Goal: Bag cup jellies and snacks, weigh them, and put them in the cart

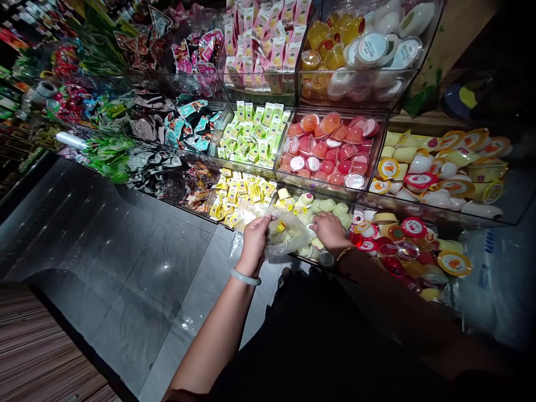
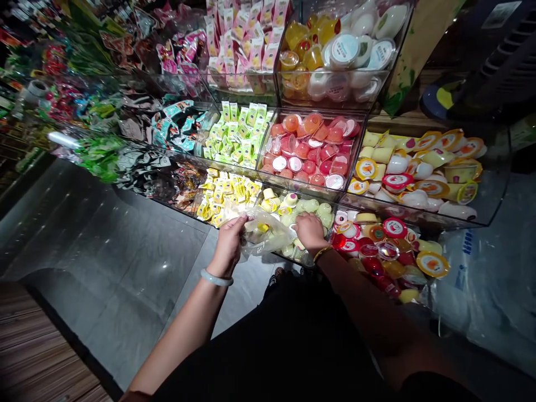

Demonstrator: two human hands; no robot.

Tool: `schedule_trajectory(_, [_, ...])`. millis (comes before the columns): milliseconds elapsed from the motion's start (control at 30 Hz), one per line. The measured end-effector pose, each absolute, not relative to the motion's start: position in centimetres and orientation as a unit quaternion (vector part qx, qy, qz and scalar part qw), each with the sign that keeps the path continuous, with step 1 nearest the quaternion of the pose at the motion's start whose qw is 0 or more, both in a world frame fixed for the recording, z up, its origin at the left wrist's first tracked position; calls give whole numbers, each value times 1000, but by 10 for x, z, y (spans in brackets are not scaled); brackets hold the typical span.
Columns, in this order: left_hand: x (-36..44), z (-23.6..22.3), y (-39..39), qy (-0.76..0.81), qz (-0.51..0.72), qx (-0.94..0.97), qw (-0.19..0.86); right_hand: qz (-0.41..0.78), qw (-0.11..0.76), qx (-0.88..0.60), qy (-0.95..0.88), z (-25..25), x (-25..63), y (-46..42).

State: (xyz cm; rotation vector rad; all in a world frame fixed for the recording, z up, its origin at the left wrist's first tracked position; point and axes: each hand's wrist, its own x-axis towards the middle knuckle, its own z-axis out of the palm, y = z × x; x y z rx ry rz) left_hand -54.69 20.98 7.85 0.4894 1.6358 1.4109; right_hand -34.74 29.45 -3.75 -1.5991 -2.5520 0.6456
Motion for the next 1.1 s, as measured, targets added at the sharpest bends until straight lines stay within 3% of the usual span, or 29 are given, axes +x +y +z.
schedule_trajectory(133, [-545, 80, 208, 653, 583, 185, 446, 246, 72, -504, -825, -38, -342, 287])
schedule_trajectory(300, [-544, 82, 206, 645, 596, 160, 451, 385, 258, -553, -692, -48, -334, 280])
schedule_trajectory(667, [-539, 77, 208, 647, 587, 146, 464, 455, 414, -615, -493, -47, -309, 293])
schedule_trajectory(767, [-534, 77, 212, 631, 599, 147, 469, 485, 426, -582, -495, -29, -324, 282])
schedule_trajectory(933, [-527, 77, 217, 614, 606, 149, 483, 557, 368, -493, -557, -6, -377, 252])
schedule_trajectory(1100, [-529, 85, 219, 619, 570, 135, 524, 484, 332, -537, -606, -8, -349, 267])
